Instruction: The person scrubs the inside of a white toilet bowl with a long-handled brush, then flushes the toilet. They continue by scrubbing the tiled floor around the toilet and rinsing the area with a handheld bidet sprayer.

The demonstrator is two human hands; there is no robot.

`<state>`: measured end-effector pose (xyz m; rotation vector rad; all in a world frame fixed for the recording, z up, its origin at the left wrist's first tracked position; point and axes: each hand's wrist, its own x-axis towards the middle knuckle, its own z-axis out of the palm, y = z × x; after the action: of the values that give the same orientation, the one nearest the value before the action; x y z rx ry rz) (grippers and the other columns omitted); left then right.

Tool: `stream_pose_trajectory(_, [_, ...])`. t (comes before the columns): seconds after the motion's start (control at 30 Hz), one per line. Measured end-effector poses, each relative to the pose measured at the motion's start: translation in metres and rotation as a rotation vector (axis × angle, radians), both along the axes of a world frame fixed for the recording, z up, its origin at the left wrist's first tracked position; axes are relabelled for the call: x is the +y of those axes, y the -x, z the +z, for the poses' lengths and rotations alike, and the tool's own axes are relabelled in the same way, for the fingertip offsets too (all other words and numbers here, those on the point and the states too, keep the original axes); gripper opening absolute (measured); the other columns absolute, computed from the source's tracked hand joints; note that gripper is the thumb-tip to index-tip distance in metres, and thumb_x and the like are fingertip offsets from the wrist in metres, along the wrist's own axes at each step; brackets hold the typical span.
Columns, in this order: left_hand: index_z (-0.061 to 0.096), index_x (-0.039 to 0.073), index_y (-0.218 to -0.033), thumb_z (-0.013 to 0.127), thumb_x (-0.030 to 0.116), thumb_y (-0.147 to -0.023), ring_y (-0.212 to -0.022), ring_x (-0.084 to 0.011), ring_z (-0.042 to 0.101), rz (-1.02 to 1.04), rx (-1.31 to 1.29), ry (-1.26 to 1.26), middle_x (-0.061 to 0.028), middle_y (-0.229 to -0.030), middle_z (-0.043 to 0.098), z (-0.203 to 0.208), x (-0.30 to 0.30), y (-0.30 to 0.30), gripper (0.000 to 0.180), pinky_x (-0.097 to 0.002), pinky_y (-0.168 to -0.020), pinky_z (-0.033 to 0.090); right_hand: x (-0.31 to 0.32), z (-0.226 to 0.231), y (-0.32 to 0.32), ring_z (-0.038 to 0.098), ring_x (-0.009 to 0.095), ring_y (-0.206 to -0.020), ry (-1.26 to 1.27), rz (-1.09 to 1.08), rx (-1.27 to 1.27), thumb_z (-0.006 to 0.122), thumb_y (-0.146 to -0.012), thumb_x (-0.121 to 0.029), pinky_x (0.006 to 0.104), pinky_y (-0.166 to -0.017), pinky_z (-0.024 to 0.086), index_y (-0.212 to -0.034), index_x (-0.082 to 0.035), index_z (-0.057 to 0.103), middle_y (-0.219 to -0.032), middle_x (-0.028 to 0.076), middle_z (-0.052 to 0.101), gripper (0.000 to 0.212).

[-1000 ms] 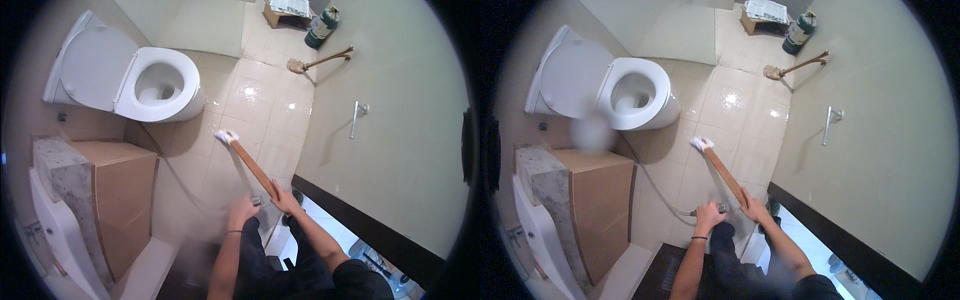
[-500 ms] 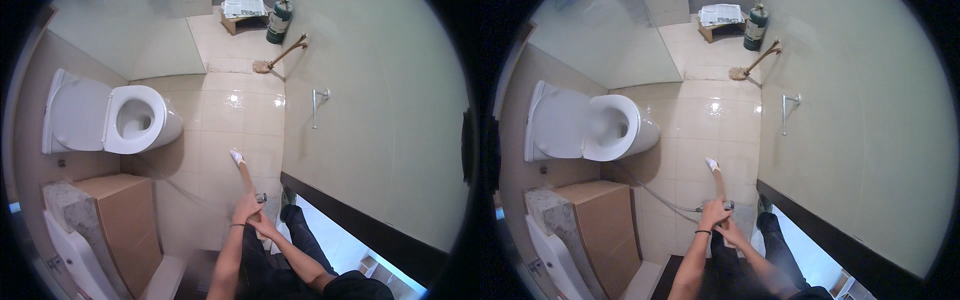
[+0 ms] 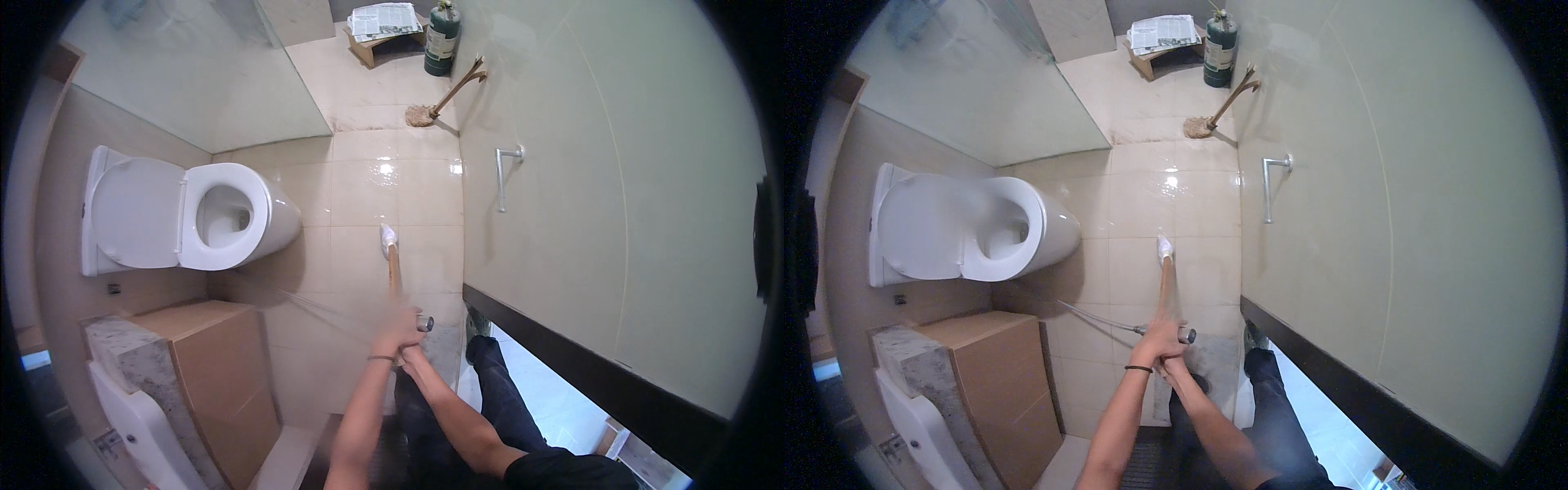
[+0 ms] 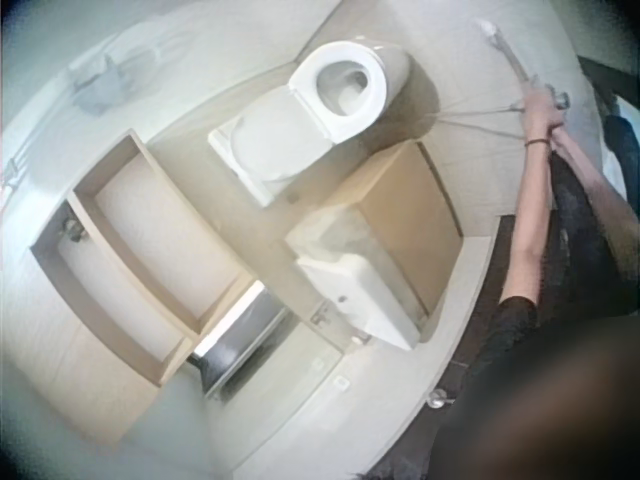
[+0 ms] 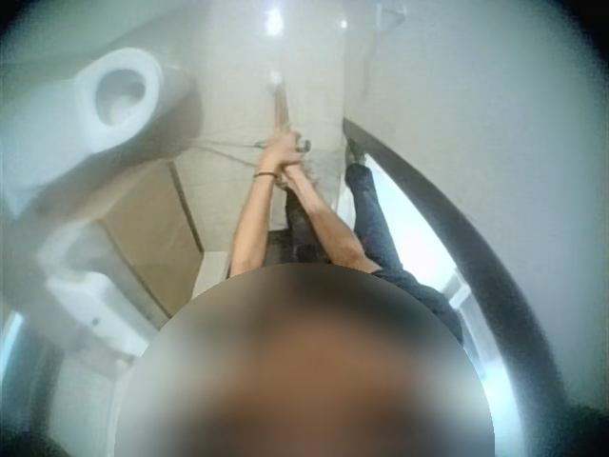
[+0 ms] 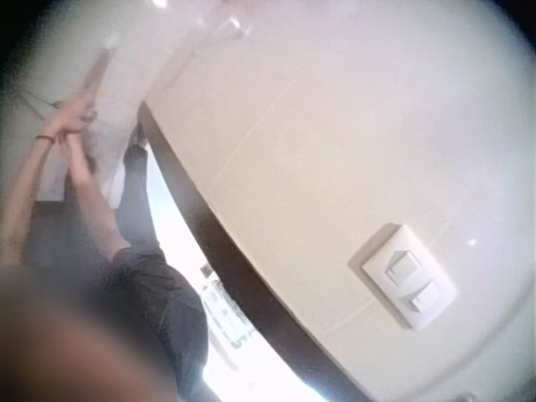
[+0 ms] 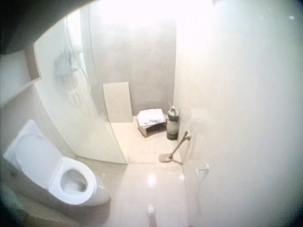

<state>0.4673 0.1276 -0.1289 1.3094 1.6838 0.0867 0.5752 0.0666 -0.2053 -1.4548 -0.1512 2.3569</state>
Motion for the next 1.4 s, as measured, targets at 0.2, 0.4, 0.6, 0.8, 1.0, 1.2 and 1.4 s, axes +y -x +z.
stream_pose_trajectory(0.2, [0.062, 0.009, -0.135, 0.082, 0.044, -0.068, -0.148, -0.0448, 0.026, -0.139, 0.144, 0.081, -0.0282, -0.161, 0.024, 0.011, 0.004, 0.006, 0.078, -0.0487, -0.118, 0.032, -0.013, 0.002, 0.014, 0.062, 0.019, -0.115, 0.02, -0.014, -0.096, 0.046, -0.108, -0.023, 0.0349, -0.091, 0.055, -0.139, -0.008, 0.049, -0.133, 0.009, 0.06, 0.034])
stream_pose_trajectory(0.4, [0.039, 0.008, -0.151, 0.071, 0.058, -0.079, -0.145, -0.036, 0.036, 0.614, -0.32, -0.183, -0.0238, -0.158, 0.034, 0.043, -0.037, 0.037, 0.094, -0.0575, -0.117, 0.026, 0.01, 0.043, 0.051, 0.066, 0.021, -0.101, -0.137, 0.093, -0.241, 0.059, -0.101, -0.034, 0.0347, -0.081, 0.056, -0.133, 0.004, 0.051, -0.115, 0.012, 0.066, 0.051])
stream_pose_trajectory(0.6, [0.049, 0.006, -0.138, 0.048, 0.053, -0.097, -0.118, -0.0368, 0.058, 1.649, -1.071, 0.337, -0.0213, -0.134, 0.057, -0.042, -0.136, 0.014, 0.063, -0.0583, -0.098, 0.047, 0.01, 0.06, 0.059, 0.065, 0.018, -0.101, -0.098, 0.23, -0.376, 0.077, -0.086, -0.046, 0.0332, -0.088, 0.05, -0.138, 0.002, 0.053, -0.112, 0.01, 0.064, 0.075])
stream_pose_trajectory(0.8, [0.056, 0.004, -0.131, 0.042, 0.044, -0.104, -0.094, -0.035, 0.069, 1.619, -1.442, 0.29, -0.0196, -0.115, 0.068, -0.171, -0.16, -0.022, 0.051, -0.0529, -0.083, 0.058, -0.013, 0.074, 0.051, 0.057, 0.024, -0.122, -0.22, 0.259, -0.587, 0.077, -0.085, -0.047, 0.0353, -0.103, 0.045, -0.139, 0.004, 0.052, -0.136, 0.017, 0.058, 0.079])
stream_pose_trajectory(1.0, [0.055, 0.004, -0.131, 0.038, 0.039, -0.107, -0.091, -0.0317, 0.069, 1.663, -1.39, 0.235, -0.0168, -0.112, 0.069, -0.192, -0.183, -0.048, 0.045, -0.0495, -0.08, 0.059, -0.017, 0.072, 0.046, 0.054, 0.024, -0.128, -0.037, 0.257, -0.495, 0.078, -0.085, -0.045, 0.0351, -0.107, 0.041, -0.141, 0.004, 0.051, -0.141, 0.017, 0.055, 0.079])
stream_pose_trajectory(1.2, [0.056, 0.006, -0.127, 0.039, 0.043, -0.107, -0.084, -0.0255, 0.068, 1.562, -1.271, 0.245, -0.0124, -0.103, 0.07, -0.131, -0.171, -0.046, 0.045, -0.0436, -0.072, 0.059, -0.032, 0.059, 0.052, 0.05, 0.028, -0.135, -0.214, 0.067, -0.619, 0.077, -0.084, -0.047, 0.0387, -0.111, 0.038, -0.142, 0.005, 0.05, -0.148, 0.02, 0.049, 0.082])
stream_pose_trajectory(1.4, [0.057, 0.007, -0.125, 0.04, 0.045, -0.106, -0.08, -0.023, 0.068, 1.621, -1.385, 0.291, -0.0101, -0.099, 0.069, -0.099, -0.172, -0.027, 0.045, -0.0403, -0.068, 0.058, -0.034, 0.095, 0.078, 0.055, 0.026, -0.125, -0.184, 0.256, -0.924, 0.076, -0.085, -0.043, 0.0362, -0.104, 0.044, -0.139, 0.01, 0.047, -0.137, 0.017, 0.056, 0.08])
